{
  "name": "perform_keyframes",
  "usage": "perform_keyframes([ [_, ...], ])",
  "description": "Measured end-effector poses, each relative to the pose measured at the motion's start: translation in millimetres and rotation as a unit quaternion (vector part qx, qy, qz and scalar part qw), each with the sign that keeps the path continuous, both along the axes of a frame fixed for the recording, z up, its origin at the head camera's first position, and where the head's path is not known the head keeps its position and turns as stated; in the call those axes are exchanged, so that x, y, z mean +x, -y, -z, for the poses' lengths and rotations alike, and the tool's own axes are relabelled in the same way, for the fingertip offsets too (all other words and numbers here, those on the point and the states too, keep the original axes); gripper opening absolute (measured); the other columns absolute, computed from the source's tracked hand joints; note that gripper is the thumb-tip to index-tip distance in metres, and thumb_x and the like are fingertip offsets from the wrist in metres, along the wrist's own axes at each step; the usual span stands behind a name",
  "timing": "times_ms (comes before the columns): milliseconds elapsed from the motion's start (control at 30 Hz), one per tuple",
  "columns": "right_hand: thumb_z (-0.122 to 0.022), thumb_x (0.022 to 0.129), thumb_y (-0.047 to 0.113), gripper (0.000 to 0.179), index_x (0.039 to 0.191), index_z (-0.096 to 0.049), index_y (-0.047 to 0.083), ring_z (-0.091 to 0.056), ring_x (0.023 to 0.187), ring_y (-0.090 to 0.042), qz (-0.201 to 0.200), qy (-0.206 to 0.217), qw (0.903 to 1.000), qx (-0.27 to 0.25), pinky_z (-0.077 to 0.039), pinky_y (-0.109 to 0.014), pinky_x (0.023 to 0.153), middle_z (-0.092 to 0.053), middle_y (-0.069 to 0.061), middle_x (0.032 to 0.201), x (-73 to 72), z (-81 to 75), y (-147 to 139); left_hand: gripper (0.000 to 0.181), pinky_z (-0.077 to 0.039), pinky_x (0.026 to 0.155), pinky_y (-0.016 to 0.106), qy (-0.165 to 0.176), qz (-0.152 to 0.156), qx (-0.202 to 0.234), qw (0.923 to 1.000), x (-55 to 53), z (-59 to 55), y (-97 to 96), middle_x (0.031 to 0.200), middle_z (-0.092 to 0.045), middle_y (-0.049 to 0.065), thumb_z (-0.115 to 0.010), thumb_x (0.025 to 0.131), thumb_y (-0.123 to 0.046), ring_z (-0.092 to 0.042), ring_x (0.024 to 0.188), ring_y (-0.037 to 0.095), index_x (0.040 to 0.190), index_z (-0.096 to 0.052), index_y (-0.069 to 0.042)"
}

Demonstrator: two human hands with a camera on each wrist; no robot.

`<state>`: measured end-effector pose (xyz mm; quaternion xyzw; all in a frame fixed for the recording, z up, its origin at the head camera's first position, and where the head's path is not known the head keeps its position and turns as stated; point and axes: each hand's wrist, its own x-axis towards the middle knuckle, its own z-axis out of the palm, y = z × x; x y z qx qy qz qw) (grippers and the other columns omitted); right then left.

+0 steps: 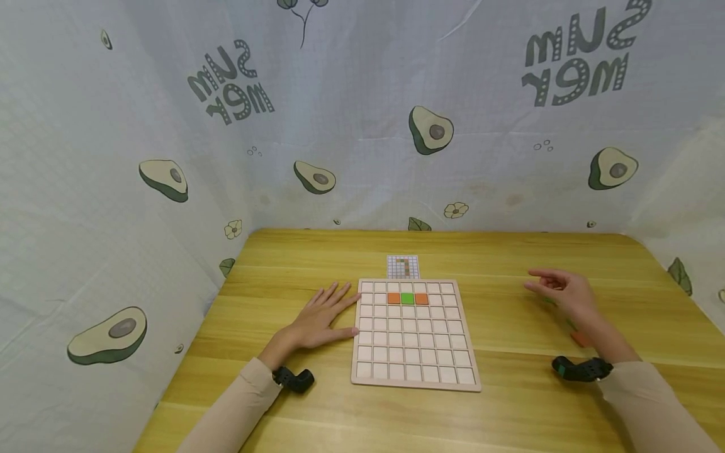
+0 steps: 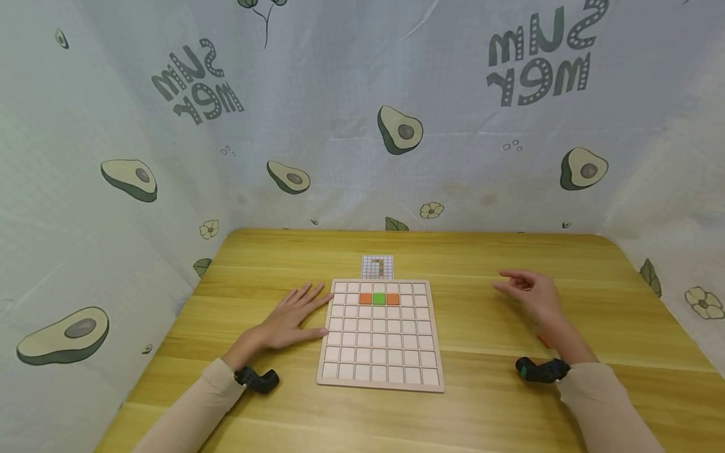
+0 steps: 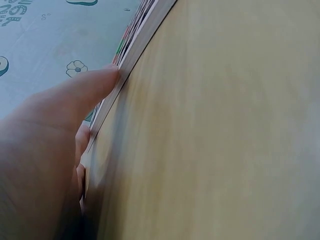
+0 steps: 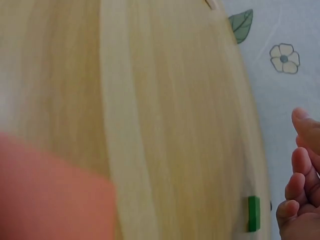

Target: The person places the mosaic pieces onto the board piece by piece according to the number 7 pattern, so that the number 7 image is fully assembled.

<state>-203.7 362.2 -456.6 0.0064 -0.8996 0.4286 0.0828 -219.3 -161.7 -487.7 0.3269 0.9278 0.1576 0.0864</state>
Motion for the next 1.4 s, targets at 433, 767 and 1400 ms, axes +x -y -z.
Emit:
perform_keyframes([
  [433,-0.075,0.092,0.027,0.051,0.124,-0.063,-0.010,-0.052,0.072,-0.008,0.011,0.007,0.9998,-0.013,-0.045,-0.019,0.059,-0.060,0.013,0.083,8.4,5.8,-24,0.081,0.001,0.120,0.049,-0.003,0.003,0.003,1.0000,1.3,-2.3,-0.3,0.167,-0.005,0.002,-0.042,0.096,-0.069,0.003,0.152,0.027,0.162,-0.015,-0.031],
  [767,-0.073,0.094,0.021,0.049,0.123,-0.060,-0.015,-0.049,0.069,-0.008,-0.014,0.019,0.9997,-0.003,-0.044,-0.020,0.057,-0.060,0.011,0.083,17.8,5.6,-39,0.080,0.001,0.120,0.049,-0.003,0.004,0.003,1.0000,1.3,-2.1,0.0,0.167,-0.004,0.001,-0.041,0.096,-0.070,0.004,0.152,0.026,0.162,-0.015,-0.031],
  [1400,-0.073,0.093,0.015,0.048,0.123,-0.058,-0.019,-0.045,0.066,-0.010,-0.033,0.066,0.9968,0.030,-0.040,-0.025,0.055,-0.058,0.002,0.082,16.7,14.9,-50,0.080,0.001,0.120,0.049,-0.005,0.001,0.003,1.0000,1.5,-1.3,0.0,0.167,-0.005,0.001,-0.041,0.096,-0.070,0.002,0.152,0.027,0.161,-0.016,-0.031],
])
